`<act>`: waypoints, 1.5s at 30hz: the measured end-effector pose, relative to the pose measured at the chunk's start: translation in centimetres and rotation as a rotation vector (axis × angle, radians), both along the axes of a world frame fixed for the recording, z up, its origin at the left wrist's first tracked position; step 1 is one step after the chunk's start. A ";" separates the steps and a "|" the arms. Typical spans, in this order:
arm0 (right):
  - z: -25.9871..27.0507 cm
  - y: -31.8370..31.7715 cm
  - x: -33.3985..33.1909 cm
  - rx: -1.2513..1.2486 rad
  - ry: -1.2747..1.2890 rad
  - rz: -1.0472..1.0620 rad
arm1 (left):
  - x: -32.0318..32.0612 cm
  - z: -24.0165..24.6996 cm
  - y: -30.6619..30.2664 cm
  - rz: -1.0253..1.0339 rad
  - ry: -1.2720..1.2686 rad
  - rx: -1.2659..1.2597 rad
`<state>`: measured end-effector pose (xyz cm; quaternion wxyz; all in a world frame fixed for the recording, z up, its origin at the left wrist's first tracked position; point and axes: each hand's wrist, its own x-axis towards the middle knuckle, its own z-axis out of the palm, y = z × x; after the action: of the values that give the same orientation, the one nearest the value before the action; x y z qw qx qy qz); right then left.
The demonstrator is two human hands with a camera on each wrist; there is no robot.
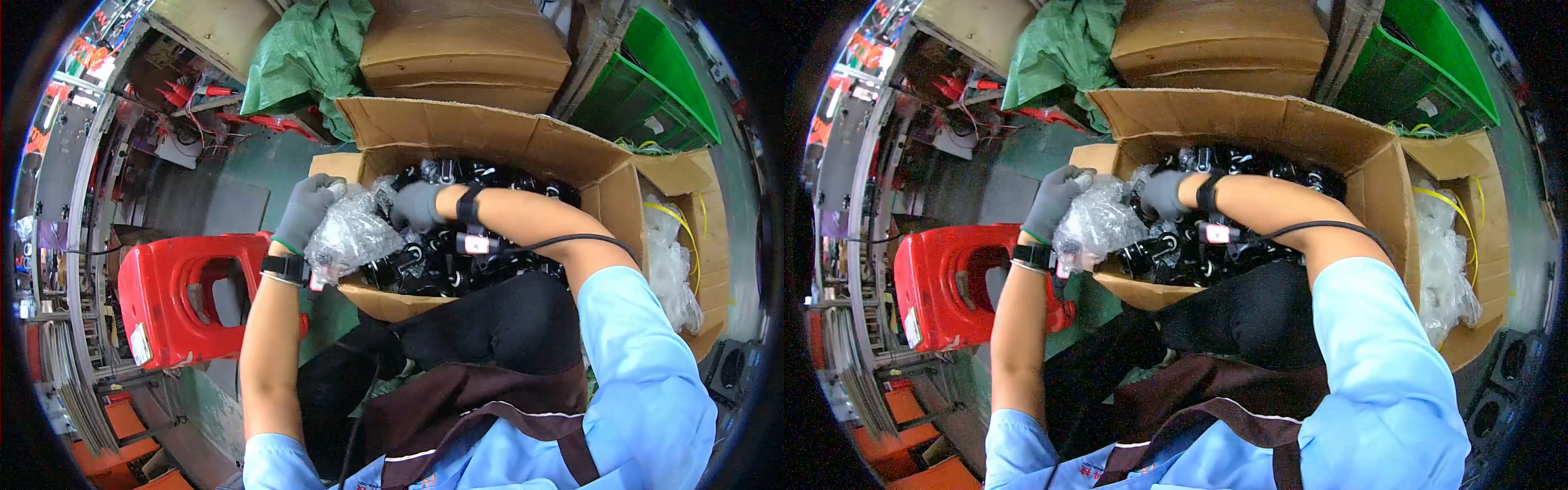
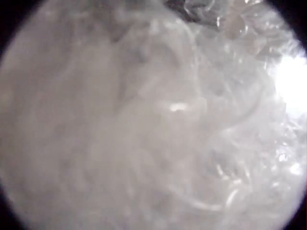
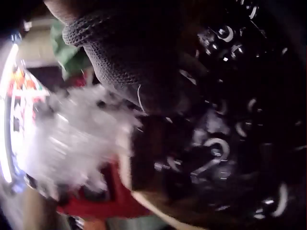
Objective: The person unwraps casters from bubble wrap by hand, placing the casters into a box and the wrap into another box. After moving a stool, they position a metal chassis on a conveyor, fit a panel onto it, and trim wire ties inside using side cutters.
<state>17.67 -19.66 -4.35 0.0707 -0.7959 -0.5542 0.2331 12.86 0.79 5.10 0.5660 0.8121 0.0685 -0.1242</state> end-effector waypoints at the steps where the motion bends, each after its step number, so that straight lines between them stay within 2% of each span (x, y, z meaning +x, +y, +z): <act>1: -1.5 0.3 -0.7 0.053 -0.133 0.107 | 0.0 -0.1 0.4 -0.042 -0.073 0.118; 2: -2.6 0.5 -1.4 0.102 -0.266 0.213 | 0.2 -0.6 0.7 -0.084 -0.146 0.232; 4: -5.2 2.0 -3.0 0.152 -0.140 -0.105 | 0.3 -2.0 1.1 -0.030 -0.138 0.274; 6: -7.3 2.7 -3.0 0.103 -0.165 -0.039 | -0.3 -1.9 0.9 0.051 -0.093 0.124; 8: -4.8 2.0 -3.1 -0.018 -0.256 0.114 | -1.4 -2.5 -0.1 -0.238 -0.316 0.372; 9: -4.4 2.0 -2.7 -0.055 -0.178 0.008 | -2.0 -2.2 -0.7 -0.413 -0.283 0.496; 10: -4.0 1.7 -2.0 -0.055 -0.181 0.019 | -2.5 -1.3 -1.3 -0.413 -0.255 0.359; 12: -3.4 0.3 -0.7 0.023 -0.033 -0.148 | -2.5 0.7 -0.8 -0.279 -0.092 0.278; 13: -2.3 -1.2 -0.8 0.152 0.048 -0.220 | -2.8 -0.1 0.5 -0.095 0.134 -0.142; 14: -0.6 -2.9 -0.5 0.276 0.113 -0.290 | -2.9 -0.3 0.2 -0.095 0.123 -0.156; 15: 0.6 -4.2 -0.1 0.306 0.247 -0.339 | -3.0 -0.4 -0.3 -0.181 0.088 -0.086; 16: 1.5 -5.3 0.3 0.291 0.235 -0.331 | -3.3 -0.4 -0.7 -0.263 0.056 -0.012; 17: 2.4 -6.3 0.7 0.508 0.364 -0.292 | -3.5 0.4 -1.6 -0.243 0.054 -0.161; 18: 3.4 -7.3 1.0 0.728 0.491 -0.250 | -3.6 0.5 -2.5 -0.243 0.042 -0.168; 19: 4.8 -8.4 1.0 0.783 0.564 -0.257 | -3.7 0.6 -3.4 -0.230 0.062 -0.342; 20: 5.7 -9.3 1.2 0.746 0.624 -0.351 | -3.6 0.8 -4.1 -0.219 0.085 -0.517; 21: 6.3 -9.9 0.9 0.762 0.804 -0.441 | -2.6 -1.5 -4.2 -0.359 -0.085 -0.175; 22: 6.9 -10.4 0.2 0.775 0.986 -0.533 | -2.6 -1.6 -5.4 -0.343 0.020 -0.179; 23: 7.1 -10.6 -0.4 0.775 0.977 -0.533 | -2.8 -2.2 -6.6 -0.293 -0.024 -0.269; 25: 6.9 -10.4 -1.4 0.913 1.290 -0.646 | -2.6 -2.5 -8.3 -0.247 -0.069 -0.353; 26: 6.7 -10.3 -1.5 0.922 1.290 -0.647 | -2.5 -2.2 -8.9 -0.290 -0.146 -0.131; 27: 6.4 -10.2 -1.7 0.990 1.399 -0.664 | -2.5 -2.0 -9.2 -0.331 -0.220 0.091; 28: 5.9 -10.3 -1.8 1.056 1.507 -0.680 | -2.6 -1.9 -9.4 -0.339 -0.218 0.094; 30: 4.7 -10.8 -1.8 1.073 1.519 -0.735 | -2.7 -1.5 -9.9 -0.098 0.025 -0.340; 31: 5.2 -10.7 -1.9 1.152 1.355 -0.776 | -2.7 -1.1 -9.7 -0.055 0.101 -0.509; 32: 5.8 -10.7 -1.8 1.224 1.188 -0.808 | -2.8 -0.8 -9.7 -0.055 0.094 -0.508; 33: 6.7 -11.8 -2.1 1.017 0.688 -0.868 | -2.9 -0.5 -9.7 -0.038 0.151 -0.665; 34: 8.7 -11.9 -2.8 1.020 0.687 -0.864 | -3.1 0.2 -9.9 -0.021 0.211 -0.823; 36: 11.0 -11.9 -3.8 0.787 0.339 -0.491 | -3.2 1.2 -10.4 -0.051 0.253 -0.861; 37: 10.9 -11.4 -3.4 0.551 0.123 -0.431 | -3.0 1.1 -10.5 -0.096 0.196 -0.828; 38: 10.9 -11.3 -3.1 0.546 0.124 -0.441 | -2.9 1.1 -10.6 -0.145 0.137 -0.797; 39: 10.9 -11.2 -2.7 0.601 0.276 -0.475 | -2.8 1.4 -10.0 -0.204 0.083 -0.687; 40: 10.8 -11.1 -2.2 0.659 0.428 -0.508 | -2.7 2.2 -9.6 -0.215 0.087 -0.688; 42: 10.5 -10.6 -0.7 0.607 0.988 -0.550 | -3.1 3.5 -9.1 -0.289 0.071 -0.629; 44: 11.2 -9.7 -0.6 0.476 1.075 -0.639 | -2.7 3.3 -8.5 -0.271 0.074 -0.622; 45: 10.2 -9.1 -0.2 0.480 1.082 -0.639 | -2.4 3.3 -7.9 -0.303 0.042 -0.535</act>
<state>17.52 -28.72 5.90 0.5789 -0.6542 -0.2145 0.4370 10.51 -7.14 8.41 0.7334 0.6323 -0.0767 -0.2374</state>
